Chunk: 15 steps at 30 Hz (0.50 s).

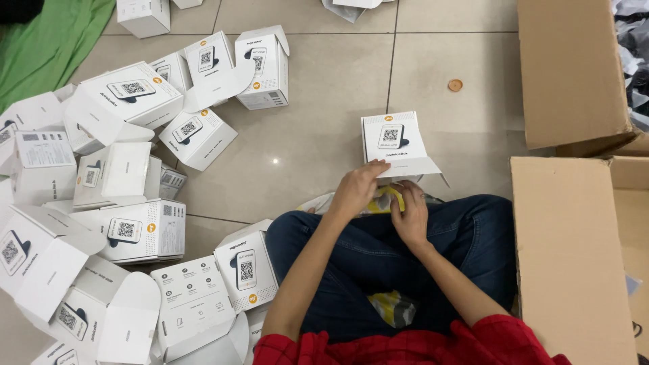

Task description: The person packages electronic devices and cables into small boxes while sitting on the floor.

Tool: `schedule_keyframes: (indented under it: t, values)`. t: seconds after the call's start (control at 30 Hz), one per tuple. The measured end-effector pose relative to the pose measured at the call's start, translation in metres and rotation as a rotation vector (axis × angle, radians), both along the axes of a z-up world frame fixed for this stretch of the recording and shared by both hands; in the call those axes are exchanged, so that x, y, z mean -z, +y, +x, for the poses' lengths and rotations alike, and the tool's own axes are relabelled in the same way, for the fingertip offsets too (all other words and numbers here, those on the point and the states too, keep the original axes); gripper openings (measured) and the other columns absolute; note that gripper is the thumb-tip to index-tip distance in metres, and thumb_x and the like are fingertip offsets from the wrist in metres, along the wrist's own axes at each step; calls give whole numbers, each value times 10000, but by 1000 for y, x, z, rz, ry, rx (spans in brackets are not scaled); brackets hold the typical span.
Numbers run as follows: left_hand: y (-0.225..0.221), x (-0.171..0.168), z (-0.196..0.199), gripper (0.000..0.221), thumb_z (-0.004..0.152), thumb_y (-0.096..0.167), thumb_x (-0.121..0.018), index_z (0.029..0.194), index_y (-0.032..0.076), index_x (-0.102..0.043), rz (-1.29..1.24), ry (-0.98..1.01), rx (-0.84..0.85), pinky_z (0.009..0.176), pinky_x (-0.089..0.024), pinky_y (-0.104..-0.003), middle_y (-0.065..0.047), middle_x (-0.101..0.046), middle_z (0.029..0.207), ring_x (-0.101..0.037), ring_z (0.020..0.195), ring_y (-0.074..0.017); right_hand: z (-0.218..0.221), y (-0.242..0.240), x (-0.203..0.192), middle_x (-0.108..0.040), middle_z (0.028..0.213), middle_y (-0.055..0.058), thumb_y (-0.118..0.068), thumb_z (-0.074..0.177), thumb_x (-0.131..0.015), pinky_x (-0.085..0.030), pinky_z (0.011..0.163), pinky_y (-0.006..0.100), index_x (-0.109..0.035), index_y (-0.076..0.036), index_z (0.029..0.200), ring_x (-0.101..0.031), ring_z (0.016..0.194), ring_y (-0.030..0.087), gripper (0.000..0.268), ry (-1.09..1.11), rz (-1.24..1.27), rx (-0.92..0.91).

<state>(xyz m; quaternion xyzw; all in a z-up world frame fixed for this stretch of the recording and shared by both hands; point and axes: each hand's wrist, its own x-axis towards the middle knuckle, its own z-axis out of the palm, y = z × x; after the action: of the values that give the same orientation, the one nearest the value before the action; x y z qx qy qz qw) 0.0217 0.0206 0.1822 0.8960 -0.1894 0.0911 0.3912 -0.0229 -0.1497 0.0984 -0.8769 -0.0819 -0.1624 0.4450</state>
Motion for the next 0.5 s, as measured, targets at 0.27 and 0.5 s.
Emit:
schedule_keyframes:
  t: [0.27, 0.5]
  values:
    - [0, -65, -3, 325, 875, 4, -576, 1142, 62, -750, -12, 359, 141, 881, -569, -423, -209, -751, 1044, -738, 945, -344, 23, -23, 17, -624, 1156, 195, -332, 960, -674, -566, 816, 474, -621, 2, 1254, -650, 1025, 388, 448, 130, -604, -162]
    - [-12, -126, 46, 222, 1094, 191, -548, 1235, 103, -695, 380, 157, -269, 868, -592, -433, -130, -756, 1124, -736, 992, -282, 10, -14, -18, -539, 1370, 216, -403, 954, -580, -562, 853, 456, -437, -132, 1507, -662, 997, 405, 632, 186, -630, -271]
